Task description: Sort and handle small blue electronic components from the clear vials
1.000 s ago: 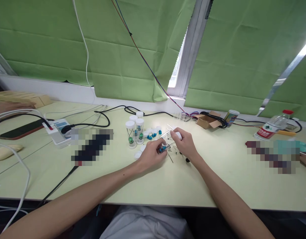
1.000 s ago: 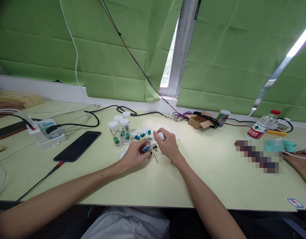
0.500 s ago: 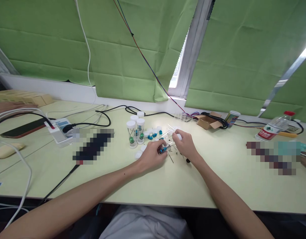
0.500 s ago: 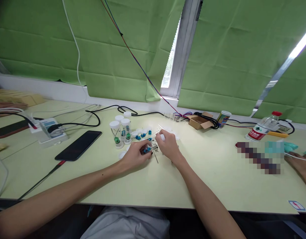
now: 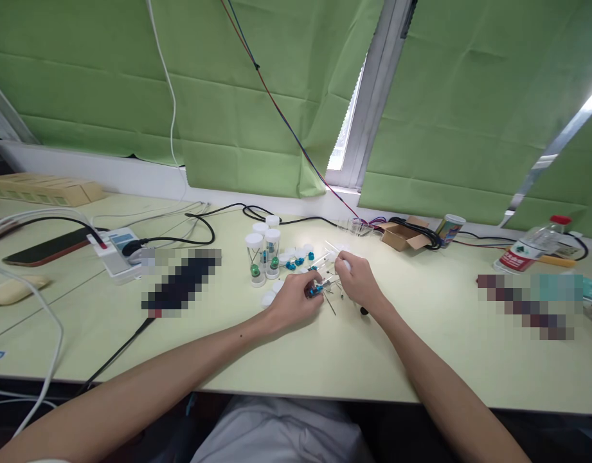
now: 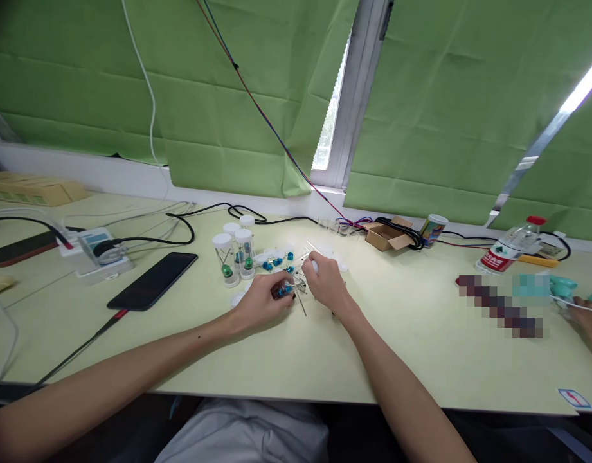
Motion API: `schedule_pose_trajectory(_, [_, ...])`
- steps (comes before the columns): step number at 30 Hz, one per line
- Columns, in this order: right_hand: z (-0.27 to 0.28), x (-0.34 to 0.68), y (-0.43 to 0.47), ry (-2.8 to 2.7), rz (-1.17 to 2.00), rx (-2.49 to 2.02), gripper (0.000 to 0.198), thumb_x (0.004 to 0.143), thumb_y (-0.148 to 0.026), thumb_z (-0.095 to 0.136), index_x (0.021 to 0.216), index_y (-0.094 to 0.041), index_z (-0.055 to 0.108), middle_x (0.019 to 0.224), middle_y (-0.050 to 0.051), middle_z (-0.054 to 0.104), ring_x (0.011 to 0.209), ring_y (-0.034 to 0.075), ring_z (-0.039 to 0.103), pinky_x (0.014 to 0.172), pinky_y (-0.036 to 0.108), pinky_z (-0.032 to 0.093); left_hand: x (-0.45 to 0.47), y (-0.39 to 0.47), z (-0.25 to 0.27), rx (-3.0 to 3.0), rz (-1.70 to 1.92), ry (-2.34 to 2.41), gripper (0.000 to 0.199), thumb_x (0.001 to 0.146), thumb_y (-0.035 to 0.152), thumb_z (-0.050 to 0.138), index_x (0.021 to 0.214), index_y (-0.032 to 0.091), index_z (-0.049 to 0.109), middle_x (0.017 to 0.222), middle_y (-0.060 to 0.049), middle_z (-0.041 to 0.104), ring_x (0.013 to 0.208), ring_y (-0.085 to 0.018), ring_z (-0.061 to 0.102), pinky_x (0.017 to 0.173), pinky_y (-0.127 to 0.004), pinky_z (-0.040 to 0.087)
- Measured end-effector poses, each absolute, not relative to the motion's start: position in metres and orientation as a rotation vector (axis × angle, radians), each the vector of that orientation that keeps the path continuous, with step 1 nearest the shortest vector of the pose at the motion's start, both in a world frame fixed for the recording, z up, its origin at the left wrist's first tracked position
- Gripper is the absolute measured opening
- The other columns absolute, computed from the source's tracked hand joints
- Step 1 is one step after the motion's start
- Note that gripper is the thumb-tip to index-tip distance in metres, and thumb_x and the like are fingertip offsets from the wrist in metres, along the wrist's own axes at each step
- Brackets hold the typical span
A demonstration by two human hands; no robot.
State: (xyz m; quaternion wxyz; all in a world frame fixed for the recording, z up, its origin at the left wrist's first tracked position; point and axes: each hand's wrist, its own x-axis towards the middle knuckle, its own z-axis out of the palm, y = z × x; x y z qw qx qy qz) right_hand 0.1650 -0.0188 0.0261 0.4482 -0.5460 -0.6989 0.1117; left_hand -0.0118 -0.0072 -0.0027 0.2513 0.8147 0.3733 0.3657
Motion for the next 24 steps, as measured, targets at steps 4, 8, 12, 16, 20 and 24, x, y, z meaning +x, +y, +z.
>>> schedule_pose_trajectory(4, [0.025,0.166,-0.018,-1.766,0.267,-1.351,0.025,0.09,-0.027,0.037,0.066,-0.022,0.04,0.057,-0.003,0.042,0.057,0.015,0.041,0.057,0.028,0.03,-0.013,-0.007,-0.003,2.227,0.972,1.019,0.017,0.072,0.017,0.056,0.086,0.018,0.065,0.058,0.005,0.048,0.056,-0.011,0.041,0.054,-0.025,0.03])
schedule_pose_trajectory(8, [0.025,0.168,-0.017,-1.796,0.253,-1.364,0.026,0.092,-0.027,0.035,0.067,-0.023,0.038,0.058,-0.003,0.042,0.057,0.015,0.04,0.056,0.028,0.029,-0.013,-0.008,-0.003,2.242,0.979,1.02,0.016,0.072,0.017,0.056,0.086,0.018,0.065,0.059,0.005,0.049,0.056,-0.011,0.042,0.054,-0.025,0.031])
schedule_pose_trajectory(12, [0.026,0.169,-0.018,-1.822,0.243,-1.37,0.026,0.092,-0.026,0.034,0.067,-0.023,0.037,0.059,-0.002,0.042,0.057,0.015,0.04,0.056,0.028,0.029,-0.013,-0.007,-0.003,2.24,0.978,1.013,0.018,0.072,0.017,0.056,0.087,0.018,0.066,0.059,0.005,0.05,0.056,-0.011,0.042,0.055,-0.025,0.031])
schedule_pose_trajectory(16, [0.027,0.167,-0.019,-1.813,0.245,-1.355,0.025,0.092,-0.026,0.034,0.067,-0.023,0.038,0.059,-0.002,0.043,0.057,0.015,0.041,0.057,0.028,0.029,-0.013,-0.006,-0.001,2.245,0.979,1.021,0.019,0.072,0.017,0.057,0.088,0.018,0.066,0.059,0.004,0.051,0.056,-0.011,0.043,0.055,-0.025,0.032])
schedule_pose_trajectory(20, [0.027,0.161,-0.02,-1.674,0.26,-1.338,0.026,0.091,-0.029,0.039,0.066,-0.022,0.041,0.059,-0.003,0.044,0.058,0.015,0.041,0.057,0.027,0.032,-0.012,-0.007,0.0,2.222,0.998,1.031,0.019,0.072,0.018,0.057,0.088,0.019,0.066,0.058,0.005,0.049,0.056,-0.012,0.042,0.056,-0.025,0.032])
schedule_pose_trajectory(24, [0.029,0.157,-0.021,-1.618,0.322,-1.317,0.029,0.092,-0.039,0.044,0.07,-0.021,0.049,0.064,-0.001,0.053,0.061,0.015,0.046,0.059,0.027,0.036,-0.012,-0.008,0.0,2.194,1.01,1.036,0.018,0.072,0.018,0.056,0.087,0.018,0.066,0.057,0.005,0.048,0.055,-0.012,0.04,0.055,-0.026,0.031])
